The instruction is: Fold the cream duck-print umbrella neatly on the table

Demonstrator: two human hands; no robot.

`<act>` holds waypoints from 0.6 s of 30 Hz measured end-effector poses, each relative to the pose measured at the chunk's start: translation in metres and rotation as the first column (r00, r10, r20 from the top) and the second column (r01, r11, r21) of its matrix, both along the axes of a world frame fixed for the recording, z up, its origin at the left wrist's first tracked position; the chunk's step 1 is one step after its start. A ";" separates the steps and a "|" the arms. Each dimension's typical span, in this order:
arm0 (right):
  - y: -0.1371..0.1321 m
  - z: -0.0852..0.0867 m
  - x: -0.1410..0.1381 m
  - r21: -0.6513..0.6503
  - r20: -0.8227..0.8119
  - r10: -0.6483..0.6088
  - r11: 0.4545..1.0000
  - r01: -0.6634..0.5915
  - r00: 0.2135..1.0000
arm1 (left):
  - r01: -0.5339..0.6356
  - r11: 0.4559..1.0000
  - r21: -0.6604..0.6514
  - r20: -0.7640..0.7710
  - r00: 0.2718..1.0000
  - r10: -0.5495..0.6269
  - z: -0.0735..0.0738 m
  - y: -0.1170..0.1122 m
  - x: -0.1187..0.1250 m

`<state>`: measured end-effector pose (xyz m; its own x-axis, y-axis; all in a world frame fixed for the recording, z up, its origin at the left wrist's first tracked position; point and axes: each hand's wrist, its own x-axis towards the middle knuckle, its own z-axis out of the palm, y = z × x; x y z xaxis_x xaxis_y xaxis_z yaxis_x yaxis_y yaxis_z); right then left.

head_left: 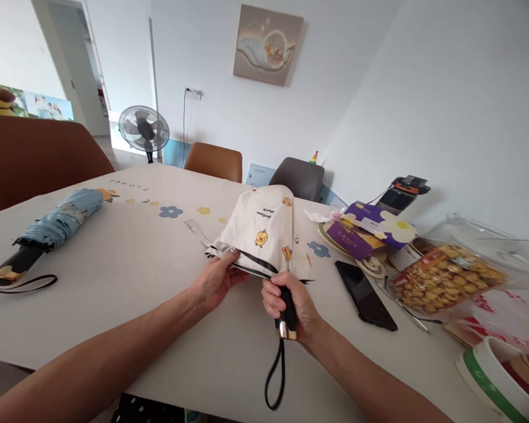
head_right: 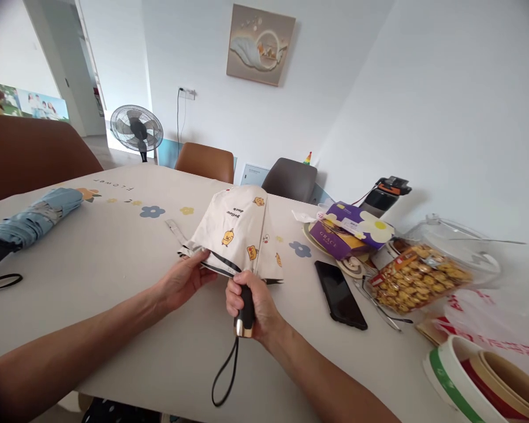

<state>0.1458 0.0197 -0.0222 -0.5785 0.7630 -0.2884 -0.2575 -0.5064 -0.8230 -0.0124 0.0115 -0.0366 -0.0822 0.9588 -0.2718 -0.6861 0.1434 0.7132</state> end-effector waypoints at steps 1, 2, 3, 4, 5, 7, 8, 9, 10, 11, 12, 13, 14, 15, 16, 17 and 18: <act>0.006 -0.003 -0.003 0.035 0.053 -0.048 0.998 0.047 0.997 | -0.051 0.998 0.022 -0.010 0.999 0.051 0.002 0.002 -0.003; 0.012 -0.006 -0.005 0.081 0.115 -0.112 0.991 0.103 0.987 | -0.100 0.995 0.030 -0.019 0.995 0.101 0.003 0.005 -0.006; 0.018 -0.010 -0.008 0.131 0.180 -0.175 0.980 0.152 0.968 | -0.142 0.990 0.016 -0.033 0.989 0.143 0.003 0.007 -0.009; 0.024 -0.015 -0.010 0.163 0.225 -0.218 0.969 0.184 0.950 | -0.177 0.984 -0.014 -0.059 0.983 0.176 0.002 0.009 -0.011; 0.030 -0.020 -0.012 0.161 0.242 -0.217 0.970 0.181 0.946 | -0.209 0.977 -0.052 -0.097 0.974 0.203 0.000 0.011 -0.013; 0.038 -0.027 -0.015 0.097 0.200 -0.164 0.984 0.147 0.966 | -0.272 0.956 -0.112 -0.185 0.951 0.248 -0.004 0.015 -0.017; 0.041 -0.030 -0.017 0.055 0.158 -0.131 0.991 0.124 0.979 | -0.301 0.946 -0.121 -0.222 0.937 0.270 -0.006 0.016 -0.019; 0.042 -0.032 -0.017 0.024 0.118 -0.116 0.993 0.114 0.986 | -0.334 0.935 -0.119 -0.254 0.921 0.297 -0.007 0.018 -0.021; 0.043 -0.033 -0.017 0.009 0.085 -0.118 0.993 0.118 0.989 | -0.368 0.923 -0.108 -0.283 0.902 0.327 -0.008 0.019 -0.023; 0.043 -0.033 -0.017 0.007 0.064 -0.128 0.992 0.128 0.990 | -0.399 0.913 -0.087 -0.315 0.880 0.355 -0.008 0.019 -0.025; 0.043 -0.033 -0.017 0.011 0.053 -0.130 0.991 0.130 0.990 | -0.422 0.905 -0.056 -0.355 0.856 0.377 -0.008 0.020 -0.026; 0.042 -0.034 -0.016 0.016 0.052 -0.121 0.993 0.121 0.991 | -0.434 0.901 -0.020 -0.395 0.831 0.391 -0.009 0.020 -0.027; 0.042 -0.034 -0.015 0.024 0.055 -0.107 0.994 0.106 0.993 | -0.430 0.903 0.017 -0.431 0.811 0.395 -0.009 0.020 -0.027; 0.040 -0.035 -0.015 0.030 0.063 -0.085 0.996 0.083 0.994 | -0.412 0.910 0.047 -0.458 0.801 0.387 -0.010 0.020 -0.027; 0.039 -0.035 -0.014 0.037 0.073 -0.055 0.998 0.052 0.996 | -0.384 0.921 0.066 -0.472 0.801 0.368 -0.011 0.020 -0.027; 0.038 -0.036 -0.014 0.048 0.083 -0.028 0.999 0.024 0.996 | -0.358 0.931 0.076 -0.481 0.805 0.349 -0.013 0.021 -0.027; 0.036 -0.037 -0.014 0.065 0.090 -0.006 0.998 0.000 0.996 | -0.339 0.937 0.081 -0.482 0.810 0.335 -0.014 0.021 -0.026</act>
<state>0.1322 0.0560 -0.0587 -0.5500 0.7836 -0.2890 -0.1823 -0.4503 -0.8741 -0.0388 0.0328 -0.0505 -0.5217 0.8447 -0.1197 -0.2626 -0.0255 0.9646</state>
